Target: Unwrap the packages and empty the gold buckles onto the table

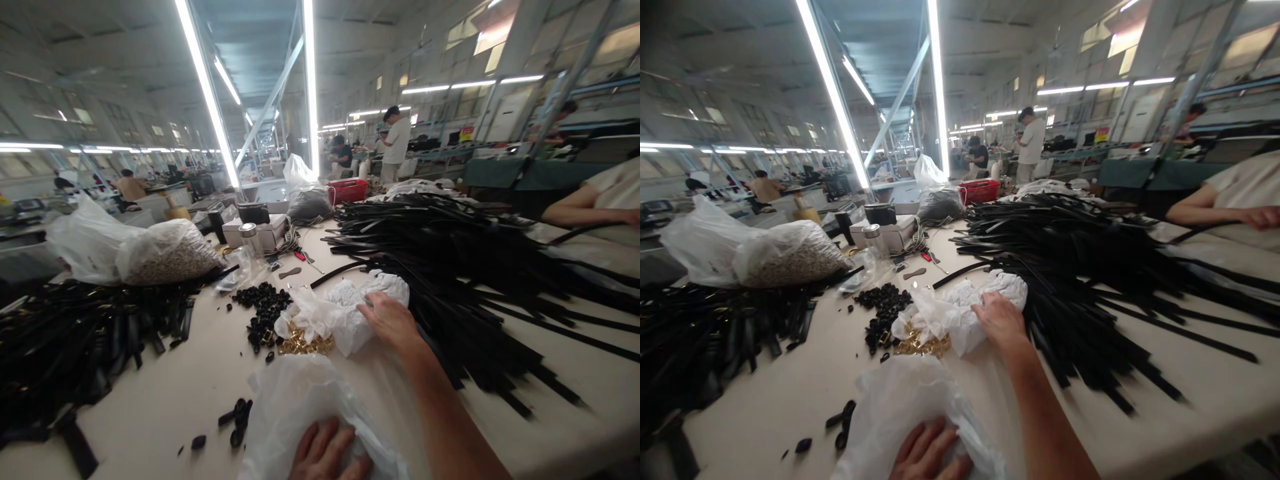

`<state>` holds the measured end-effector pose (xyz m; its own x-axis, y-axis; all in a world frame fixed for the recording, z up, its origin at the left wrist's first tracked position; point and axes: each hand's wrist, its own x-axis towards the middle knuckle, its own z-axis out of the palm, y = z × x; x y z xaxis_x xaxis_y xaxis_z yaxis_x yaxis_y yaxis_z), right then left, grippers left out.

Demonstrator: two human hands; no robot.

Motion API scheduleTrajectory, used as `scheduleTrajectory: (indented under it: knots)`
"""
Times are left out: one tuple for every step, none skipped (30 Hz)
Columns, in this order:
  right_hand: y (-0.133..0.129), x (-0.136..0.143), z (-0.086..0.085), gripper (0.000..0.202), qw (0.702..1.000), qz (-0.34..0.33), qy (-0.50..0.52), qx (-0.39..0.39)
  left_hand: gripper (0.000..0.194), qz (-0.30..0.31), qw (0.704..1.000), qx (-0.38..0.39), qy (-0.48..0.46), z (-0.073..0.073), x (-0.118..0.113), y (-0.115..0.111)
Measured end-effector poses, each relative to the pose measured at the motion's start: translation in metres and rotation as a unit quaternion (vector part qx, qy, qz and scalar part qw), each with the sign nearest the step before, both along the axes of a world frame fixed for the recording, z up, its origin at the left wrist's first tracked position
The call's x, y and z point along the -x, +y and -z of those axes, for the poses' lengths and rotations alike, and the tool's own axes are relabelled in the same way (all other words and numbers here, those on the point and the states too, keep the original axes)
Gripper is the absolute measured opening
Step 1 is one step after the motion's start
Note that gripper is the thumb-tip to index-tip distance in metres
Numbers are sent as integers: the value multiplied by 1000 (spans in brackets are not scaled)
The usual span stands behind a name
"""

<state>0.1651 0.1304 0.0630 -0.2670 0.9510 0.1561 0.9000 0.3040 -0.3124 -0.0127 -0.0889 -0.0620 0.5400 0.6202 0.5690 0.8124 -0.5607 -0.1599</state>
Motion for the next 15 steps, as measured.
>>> scheduleTrajectory:
  knots:
    - [-2,-1,3,29,1000,-1,-9,-6,34,-1,1000,0,-3,-1,-1,1]
    - [-4,0,6,26,1000,-9,-18,-16,34,0,1000,3,-6,-1,-3,3]
    - [-8,3,8,23,999,-20,-28,-28,35,1,1000,7,-11,-2,-5,5]
    - [-11,8,10,21,998,-33,-37,-40,37,3,1000,13,-17,-3,-6,7]
    - [-15,15,13,19,997,-45,-46,-50,39,6,1000,19,-22,-3,-8,9]
    - [-19,23,15,18,996,-54,-51,-57,39,7,999,23,-27,-3,-10,10]
    - [-23,31,18,19,995,-61,-54,-63,39,7,999,21,-29,-3,-11,12]
    - [-26,39,21,22,994,-66,-55,-69,36,7,999,14,-30,-2,-13,12]
    - [-29,47,23,27,993,-71,-55,-73,33,5,999,2,-34,0,-14,13]
    - [-31,53,25,31,993,-76,-55,-75,30,-1,999,-13,-46,2,-16,14]
    - [-33,57,27,32,992,-84,-56,-77,28,-8,997,-29,-66,5,-18,14]
    - [-33,61,28,30,991,-94,-57,-78,25,-16,995,-44,-90,9,-19,15]
    - [-34,62,29,27,990,-105,-57,-77,24,-21,992,-53,-113,13,-22,16]
    - [-34,62,30,26,989,-114,-56,-72,24,-24,990,-57,-130,16,-24,17]
    - [-34,61,31,25,989,-122,-53,-63,24,-23,989,-57,-137,20,-27,19]
